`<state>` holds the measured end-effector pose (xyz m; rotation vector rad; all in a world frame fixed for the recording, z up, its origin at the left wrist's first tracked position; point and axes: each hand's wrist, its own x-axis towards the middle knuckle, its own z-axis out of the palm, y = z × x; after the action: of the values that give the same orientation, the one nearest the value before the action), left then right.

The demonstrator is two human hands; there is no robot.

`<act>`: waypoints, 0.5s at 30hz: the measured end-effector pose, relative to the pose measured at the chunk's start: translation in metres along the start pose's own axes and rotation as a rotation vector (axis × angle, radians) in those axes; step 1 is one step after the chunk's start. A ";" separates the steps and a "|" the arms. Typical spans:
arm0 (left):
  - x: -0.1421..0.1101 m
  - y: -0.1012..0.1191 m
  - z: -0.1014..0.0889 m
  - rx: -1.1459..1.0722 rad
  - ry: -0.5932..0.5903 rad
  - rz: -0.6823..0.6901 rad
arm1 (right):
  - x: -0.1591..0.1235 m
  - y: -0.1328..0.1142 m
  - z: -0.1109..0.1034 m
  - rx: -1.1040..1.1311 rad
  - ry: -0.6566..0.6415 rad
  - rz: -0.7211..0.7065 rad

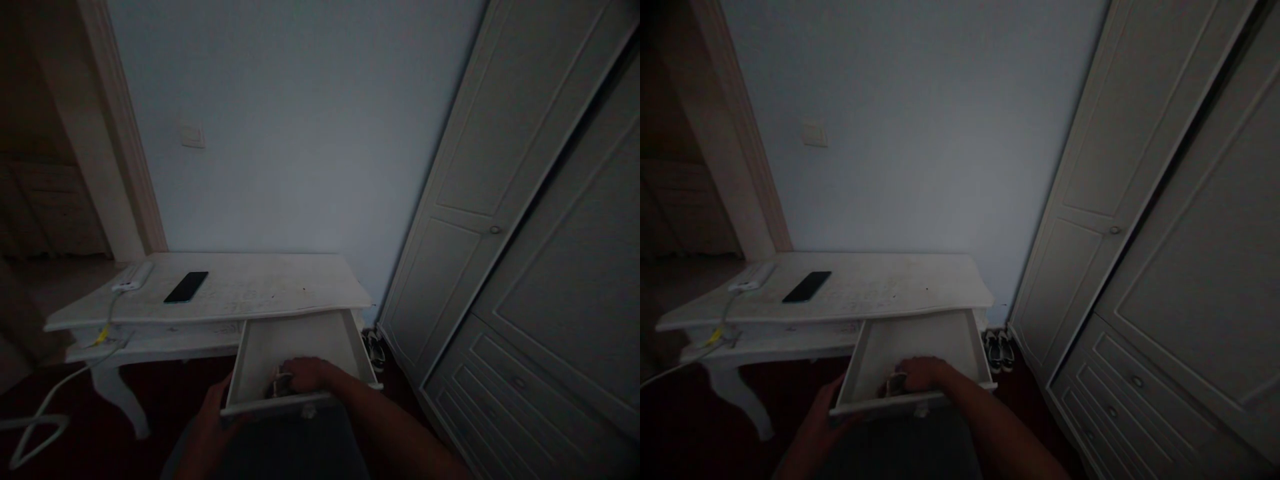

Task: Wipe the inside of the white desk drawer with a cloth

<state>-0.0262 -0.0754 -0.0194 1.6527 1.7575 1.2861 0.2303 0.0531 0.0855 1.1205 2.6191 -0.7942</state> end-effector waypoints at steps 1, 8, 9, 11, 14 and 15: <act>0.000 0.001 -0.001 -0.004 0.000 0.006 | 0.015 -0.016 0.005 -0.001 -0.009 -0.011; 0.005 -0.008 -0.005 0.145 0.011 0.203 | 0.063 -0.058 0.021 0.074 0.059 -0.130; 0.007 -0.010 -0.004 0.215 0.028 0.272 | 0.059 -0.050 0.020 0.096 0.031 -0.174; 0.013 -0.011 -0.002 0.376 0.060 0.389 | 0.043 -0.030 0.016 0.120 0.016 -0.197; 0.023 -0.003 0.001 0.591 0.016 0.495 | 0.009 0.005 0.008 0.107 0.059 -0.078; 0.026 0.001 0.002 0.638 -0.014 0.512 | -0.003 0.017 0.004 0.098 0.059 -0.034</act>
<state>-0.0296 -0.0510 -0.0116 2.5871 1.9319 0.9255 0.2444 0.0592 0.0759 1.1437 2.6811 -0.9194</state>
